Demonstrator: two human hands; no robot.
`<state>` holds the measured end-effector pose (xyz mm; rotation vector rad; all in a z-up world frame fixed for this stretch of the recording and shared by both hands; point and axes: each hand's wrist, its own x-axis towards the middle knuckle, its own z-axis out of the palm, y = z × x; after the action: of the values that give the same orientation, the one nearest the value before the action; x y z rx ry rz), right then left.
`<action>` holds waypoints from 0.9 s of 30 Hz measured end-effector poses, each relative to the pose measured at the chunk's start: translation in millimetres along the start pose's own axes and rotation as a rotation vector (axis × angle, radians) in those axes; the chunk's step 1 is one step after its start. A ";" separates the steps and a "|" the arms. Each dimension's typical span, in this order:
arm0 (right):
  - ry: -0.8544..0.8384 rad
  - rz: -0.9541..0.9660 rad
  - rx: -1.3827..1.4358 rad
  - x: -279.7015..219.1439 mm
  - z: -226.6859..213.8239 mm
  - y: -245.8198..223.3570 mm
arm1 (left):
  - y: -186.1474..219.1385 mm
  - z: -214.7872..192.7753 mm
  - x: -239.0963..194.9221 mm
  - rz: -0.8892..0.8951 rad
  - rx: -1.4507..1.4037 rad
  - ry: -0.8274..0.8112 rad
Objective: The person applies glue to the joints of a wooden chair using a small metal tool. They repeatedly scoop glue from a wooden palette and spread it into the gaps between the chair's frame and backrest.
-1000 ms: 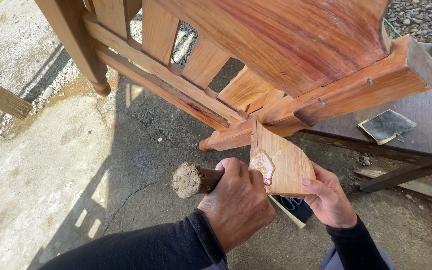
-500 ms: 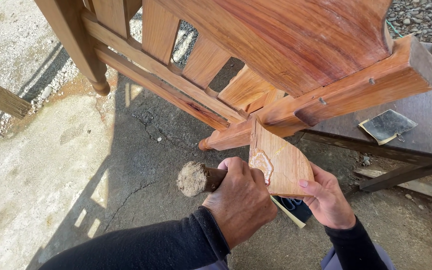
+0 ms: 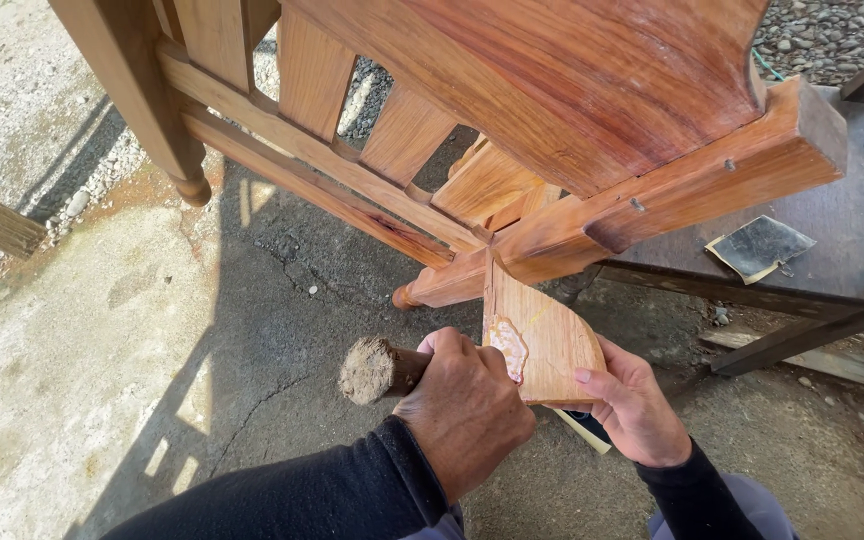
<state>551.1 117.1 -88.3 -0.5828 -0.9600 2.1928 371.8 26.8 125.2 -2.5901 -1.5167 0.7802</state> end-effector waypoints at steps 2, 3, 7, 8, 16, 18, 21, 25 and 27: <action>0.014 -0.006 0.000 -2.5 10.3 1.9 | -2.9 2.4 -7.0 0.007 -0.010 0.030; 0.009 0.000 -0.014 -3.8 17.2 2.2 | -4.7 3.3 -11.4 0.016 0.008 0.028; 0.034 0.016 -0.026 -4.9 46.1 6.7 | -16.0 8.8 -30.9 0.040 0.000 0.053; 0.044 0.008 -0.029 -4.9 54.6 7.7 | -19.3 10.5 -35.7 0.050 0.003 0.061; 0.107 0.079 -0.074 0.3 99.7 33.5 | -49.8 34.1 -62.8 0.107 -0.128 -0.100; 0.122 0.097 -0.073 8.3 102.9 38.6 | -49.4 45.7 -56.8 0.110 -0.116 -0.101; 0.132 0.161 -0.052 19.7 93.2 47.8 | -46.0 60.1 -45.4 0.083 -0.119 -0.139; 0.091 0.187 -0.007 40.3 84.8 39.7 | -59.4 53.6 -47.0 0.000 -0.146 -0.122; 0.062 0.174 0.003 45.9 74.5 36.3 | -75.0 51.2 -52.7 -0.011 -0.186 -0.118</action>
<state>459.5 96.9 -75.1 -0.7534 -0.9031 2.3133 268.0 11.4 122.6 -2.7064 -1.7115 0.8432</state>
